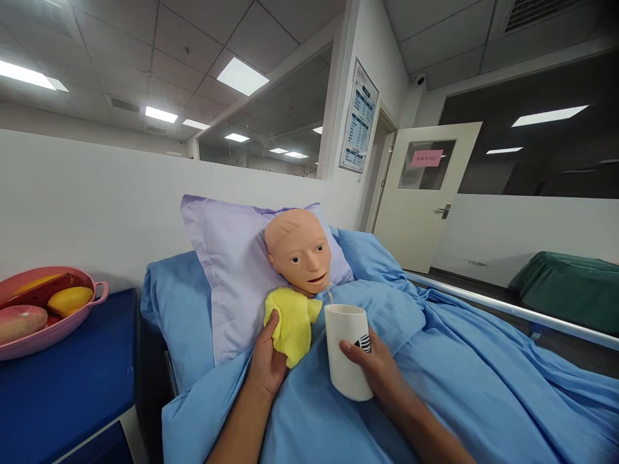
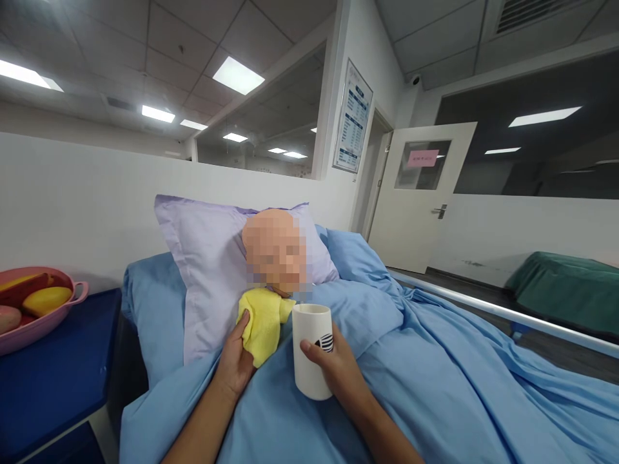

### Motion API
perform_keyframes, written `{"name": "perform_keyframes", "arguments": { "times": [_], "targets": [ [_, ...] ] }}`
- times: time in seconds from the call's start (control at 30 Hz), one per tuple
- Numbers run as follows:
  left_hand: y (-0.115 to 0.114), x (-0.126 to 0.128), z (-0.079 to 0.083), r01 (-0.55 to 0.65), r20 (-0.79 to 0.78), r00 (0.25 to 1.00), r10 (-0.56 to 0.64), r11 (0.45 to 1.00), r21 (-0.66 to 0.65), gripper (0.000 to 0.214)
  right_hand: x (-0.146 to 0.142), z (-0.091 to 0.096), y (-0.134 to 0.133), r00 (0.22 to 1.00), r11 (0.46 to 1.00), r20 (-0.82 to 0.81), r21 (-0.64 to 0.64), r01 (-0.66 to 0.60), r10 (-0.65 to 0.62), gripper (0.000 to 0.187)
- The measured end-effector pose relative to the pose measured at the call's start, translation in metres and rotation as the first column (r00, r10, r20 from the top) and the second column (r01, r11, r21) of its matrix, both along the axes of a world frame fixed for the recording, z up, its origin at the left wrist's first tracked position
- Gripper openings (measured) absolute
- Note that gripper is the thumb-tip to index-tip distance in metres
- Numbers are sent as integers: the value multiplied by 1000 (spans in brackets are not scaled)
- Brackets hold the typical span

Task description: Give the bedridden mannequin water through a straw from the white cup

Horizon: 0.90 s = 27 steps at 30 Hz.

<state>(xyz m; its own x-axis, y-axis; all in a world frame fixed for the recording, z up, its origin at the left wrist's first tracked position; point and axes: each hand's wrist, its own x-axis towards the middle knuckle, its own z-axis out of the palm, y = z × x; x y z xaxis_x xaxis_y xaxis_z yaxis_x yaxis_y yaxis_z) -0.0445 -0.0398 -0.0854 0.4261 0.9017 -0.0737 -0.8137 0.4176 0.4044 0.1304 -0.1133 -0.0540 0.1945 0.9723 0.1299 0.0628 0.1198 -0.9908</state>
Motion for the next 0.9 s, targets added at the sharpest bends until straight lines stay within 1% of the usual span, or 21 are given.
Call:
{"name": "perform_keyframes", "arguments": {
  "times": [0.1, 0.27, 0.5, 0.6, 0.73, 0.9],
  "targets": [
    [-1, 0, 1, -2, 1, 1000, 2, 1000, 6, 53, 0, -1, 1, 1000, 1000, 26, 11, -11, 10, 61],
    [-1, 0, 2, -4, 2, 1000, 4, 1000, 7, 54, -2, 0, 0, 1000, 1000, -26, -5, 2, -2, 60],
    [0, -1, 0, -4, 17, 1000, 4, 1000, 18, 51, 0, -4, 1, 1000, 1000, -17, -20, -12, 11, 59],
    [0, -1, 2, -2, 29, 1000, 1, 999, 36, 50, -2, -1, 3, 999, 999, -35, -33, -8, 7, 60],
    [-1, -2, 4, 3, 37, 999, -3, 1000, 4, 51, -5, 2, 5, 999, 999, -51, -42, 1, -3, 64],
    [-1, -2, 3, -22, 18, 1000, 22, 1000, 3, 52, -10, 9, 6, 997, 999, -72, -32, -1, -2, 61]
  ]
}}
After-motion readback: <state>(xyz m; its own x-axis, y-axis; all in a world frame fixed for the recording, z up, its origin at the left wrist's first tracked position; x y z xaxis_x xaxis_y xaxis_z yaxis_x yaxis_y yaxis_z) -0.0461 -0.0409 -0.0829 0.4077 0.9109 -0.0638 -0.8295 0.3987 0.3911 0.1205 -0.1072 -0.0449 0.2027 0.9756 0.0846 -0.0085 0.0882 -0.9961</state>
